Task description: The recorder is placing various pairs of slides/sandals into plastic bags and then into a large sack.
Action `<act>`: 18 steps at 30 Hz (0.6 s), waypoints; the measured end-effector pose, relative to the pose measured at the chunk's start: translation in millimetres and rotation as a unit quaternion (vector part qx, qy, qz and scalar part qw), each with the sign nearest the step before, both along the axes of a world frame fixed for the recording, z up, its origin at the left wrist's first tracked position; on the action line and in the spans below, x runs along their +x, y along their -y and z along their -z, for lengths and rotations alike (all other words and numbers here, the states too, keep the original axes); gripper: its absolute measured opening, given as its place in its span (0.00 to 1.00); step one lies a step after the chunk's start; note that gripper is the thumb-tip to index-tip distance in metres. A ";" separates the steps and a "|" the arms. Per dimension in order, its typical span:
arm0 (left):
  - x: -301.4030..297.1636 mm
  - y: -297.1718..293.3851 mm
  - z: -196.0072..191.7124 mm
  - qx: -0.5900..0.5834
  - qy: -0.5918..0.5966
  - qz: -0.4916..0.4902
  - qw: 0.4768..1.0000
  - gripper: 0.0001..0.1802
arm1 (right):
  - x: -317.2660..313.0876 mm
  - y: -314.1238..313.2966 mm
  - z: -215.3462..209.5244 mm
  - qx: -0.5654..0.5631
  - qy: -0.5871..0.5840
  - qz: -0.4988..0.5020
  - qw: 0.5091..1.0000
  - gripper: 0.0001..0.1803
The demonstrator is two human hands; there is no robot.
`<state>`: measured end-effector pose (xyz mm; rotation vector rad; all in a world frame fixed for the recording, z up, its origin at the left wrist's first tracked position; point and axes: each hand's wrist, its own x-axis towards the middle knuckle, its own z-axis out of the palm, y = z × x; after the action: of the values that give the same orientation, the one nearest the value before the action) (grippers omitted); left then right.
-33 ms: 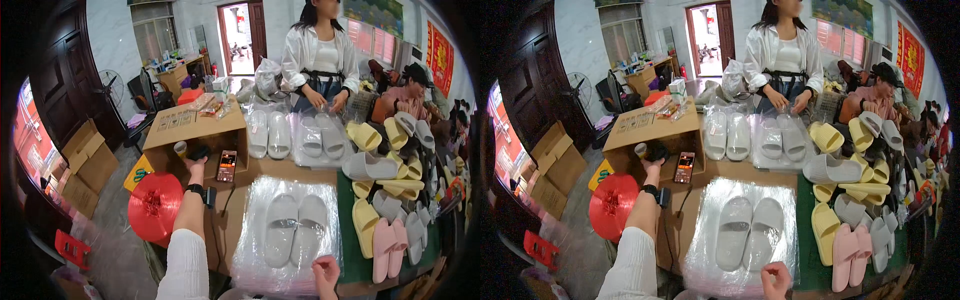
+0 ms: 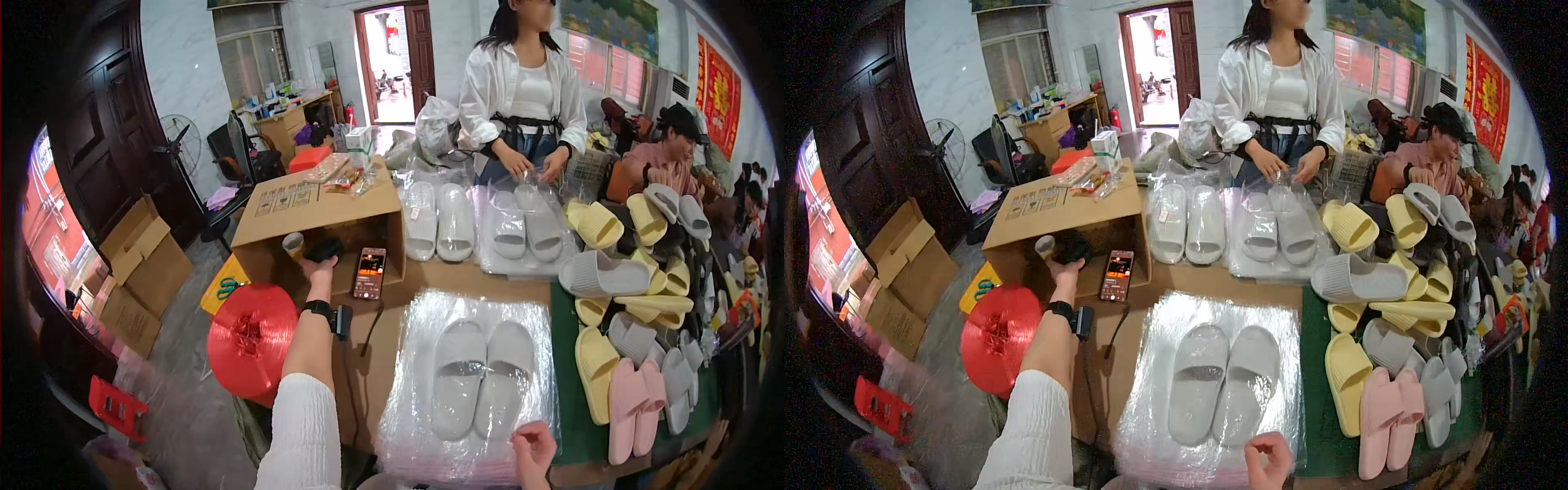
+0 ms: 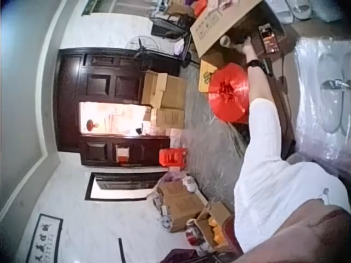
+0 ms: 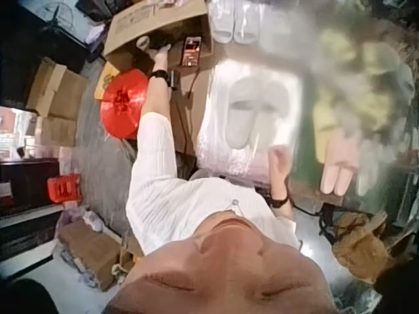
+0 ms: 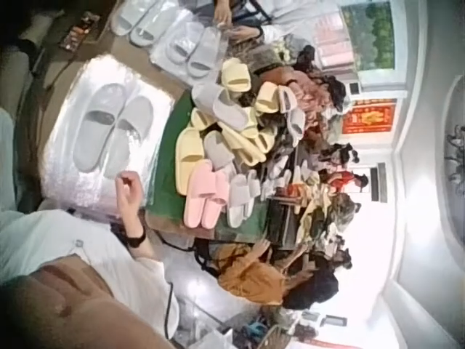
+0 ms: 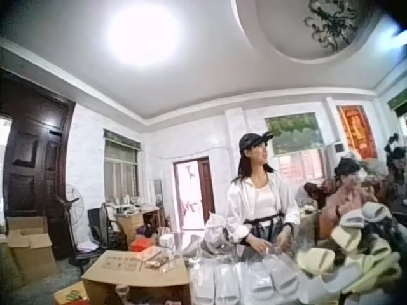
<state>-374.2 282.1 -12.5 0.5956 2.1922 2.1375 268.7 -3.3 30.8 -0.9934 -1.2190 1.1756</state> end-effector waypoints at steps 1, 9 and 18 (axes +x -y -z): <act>1.0 -18.4 3.9 -0.035 0.053 0.026 0.998 0.65 | 9.6 3.8 6.5 0.001 0.004 0.013 1.000 0.07; 12.0 -74.6 25.9 -0.027 -0.133 0.244 0.960 0.38 | 5.9 -14.1 9.7 0.058 0.149 0.128 0.979 0.03; -50.8 -101.6 15.3 -0.068 -0.075 0.265 0.959 0.46 | 2.3 -12.7 13.2 0.032 0.147 0.089 0.985 0.03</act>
<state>-424.9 383.8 -27.9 1.2049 1.9253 1.6981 271.0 9.4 17.6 -1.2327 -1.3575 0.8652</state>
